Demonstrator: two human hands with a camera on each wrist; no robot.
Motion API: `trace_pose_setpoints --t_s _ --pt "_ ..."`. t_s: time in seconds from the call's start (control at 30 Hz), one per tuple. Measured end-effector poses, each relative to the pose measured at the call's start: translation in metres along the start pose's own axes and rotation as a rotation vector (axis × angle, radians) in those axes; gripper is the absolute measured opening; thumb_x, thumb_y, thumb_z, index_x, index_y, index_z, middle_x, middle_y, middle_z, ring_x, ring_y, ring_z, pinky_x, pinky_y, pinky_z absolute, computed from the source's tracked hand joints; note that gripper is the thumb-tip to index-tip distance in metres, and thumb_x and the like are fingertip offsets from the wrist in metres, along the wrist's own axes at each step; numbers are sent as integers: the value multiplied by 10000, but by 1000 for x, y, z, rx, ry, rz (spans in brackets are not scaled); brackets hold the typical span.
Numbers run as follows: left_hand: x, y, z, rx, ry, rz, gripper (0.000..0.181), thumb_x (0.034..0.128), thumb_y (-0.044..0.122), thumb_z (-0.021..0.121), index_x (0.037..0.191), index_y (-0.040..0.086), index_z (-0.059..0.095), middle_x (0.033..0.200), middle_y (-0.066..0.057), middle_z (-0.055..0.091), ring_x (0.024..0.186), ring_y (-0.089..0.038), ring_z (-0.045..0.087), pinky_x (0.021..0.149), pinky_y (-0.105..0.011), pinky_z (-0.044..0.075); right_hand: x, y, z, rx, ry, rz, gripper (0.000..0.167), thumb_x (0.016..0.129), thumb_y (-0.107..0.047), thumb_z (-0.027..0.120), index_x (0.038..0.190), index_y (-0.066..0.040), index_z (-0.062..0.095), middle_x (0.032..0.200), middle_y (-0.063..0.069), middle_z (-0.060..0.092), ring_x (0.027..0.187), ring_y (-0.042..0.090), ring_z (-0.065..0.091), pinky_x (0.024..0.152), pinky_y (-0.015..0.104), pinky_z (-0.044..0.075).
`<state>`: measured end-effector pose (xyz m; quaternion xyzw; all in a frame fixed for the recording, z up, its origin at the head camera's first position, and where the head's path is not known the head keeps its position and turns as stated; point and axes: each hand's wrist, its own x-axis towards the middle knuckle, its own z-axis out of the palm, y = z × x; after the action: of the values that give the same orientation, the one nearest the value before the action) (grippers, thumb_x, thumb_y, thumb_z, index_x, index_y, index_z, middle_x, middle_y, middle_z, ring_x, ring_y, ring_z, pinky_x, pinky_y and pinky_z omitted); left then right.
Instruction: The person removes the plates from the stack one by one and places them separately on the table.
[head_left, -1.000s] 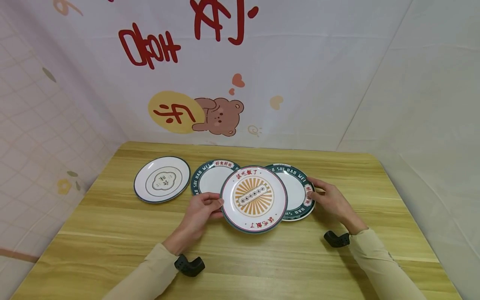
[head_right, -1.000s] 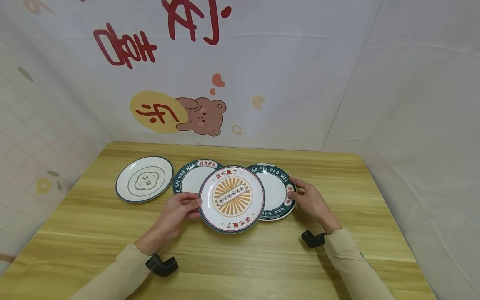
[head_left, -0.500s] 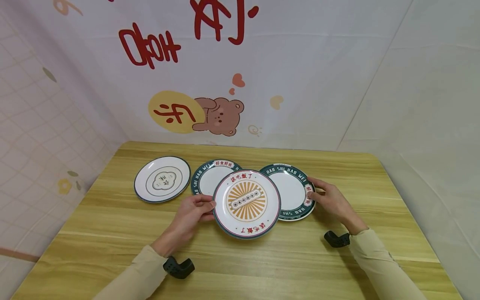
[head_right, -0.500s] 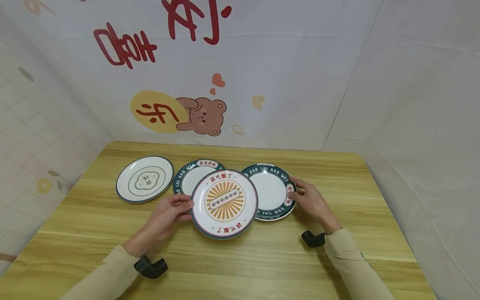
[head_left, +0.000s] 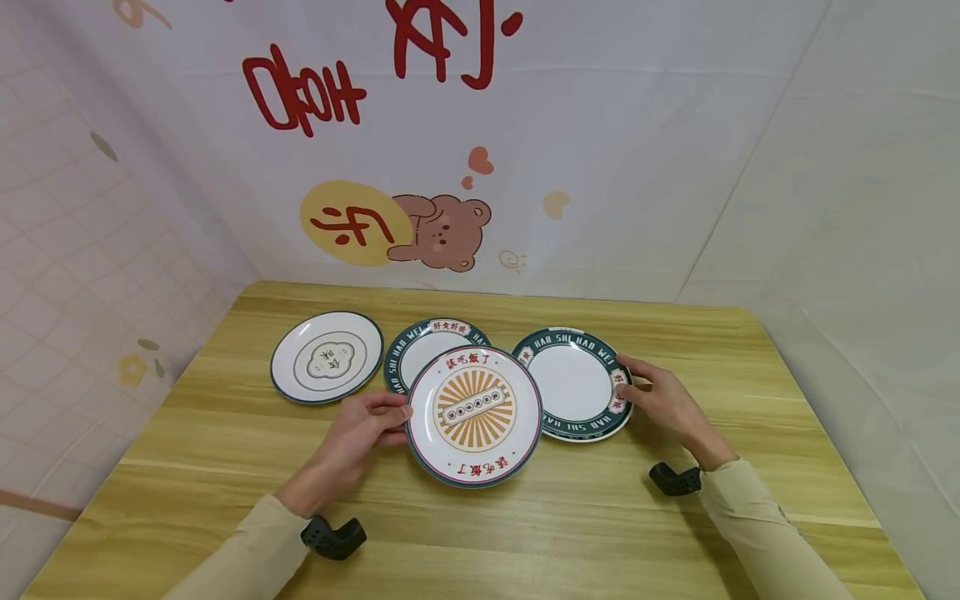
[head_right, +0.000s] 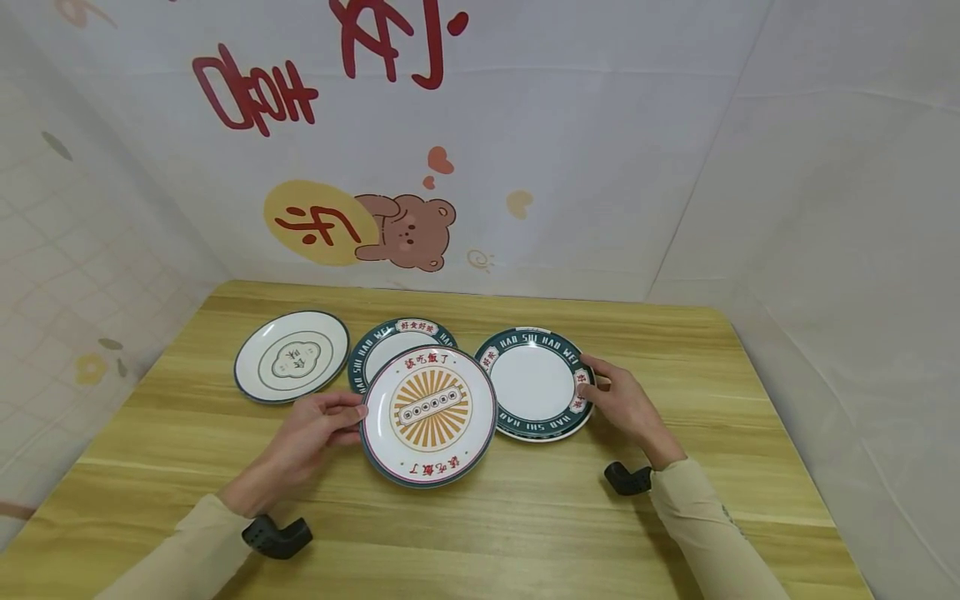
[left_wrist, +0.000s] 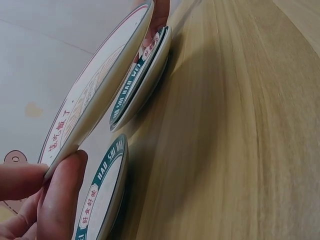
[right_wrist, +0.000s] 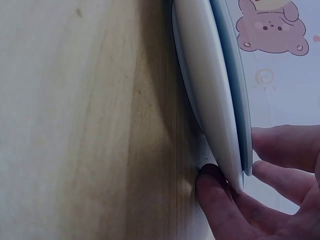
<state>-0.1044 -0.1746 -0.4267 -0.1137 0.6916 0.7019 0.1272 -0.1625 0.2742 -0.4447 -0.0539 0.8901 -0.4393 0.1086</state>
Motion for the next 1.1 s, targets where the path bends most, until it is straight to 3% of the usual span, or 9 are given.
trace_pose_setpoints --t_s 0.53,1.1 --pt "-8 -2 -33 59 -18 4 398 1003 29 649 1333 -171 549 1012 -107 722 836 -134 707 748 -275 642 0 -3 -1 -8 -3 5 606 1042 -154 620 1575 11 382 1618 281 327 1368 563 436 1100 596 453" --pt "-19 -19 -75 100 -2 -32 468 1008 27 630 1366 -225 467 1035 -65 708 834 -117 711 746 -294 646 0 -1 1 -14 -5 8 612 1041 -157 620 1577 10 377 1604 295 344 1355 563 453 1085 587 474"
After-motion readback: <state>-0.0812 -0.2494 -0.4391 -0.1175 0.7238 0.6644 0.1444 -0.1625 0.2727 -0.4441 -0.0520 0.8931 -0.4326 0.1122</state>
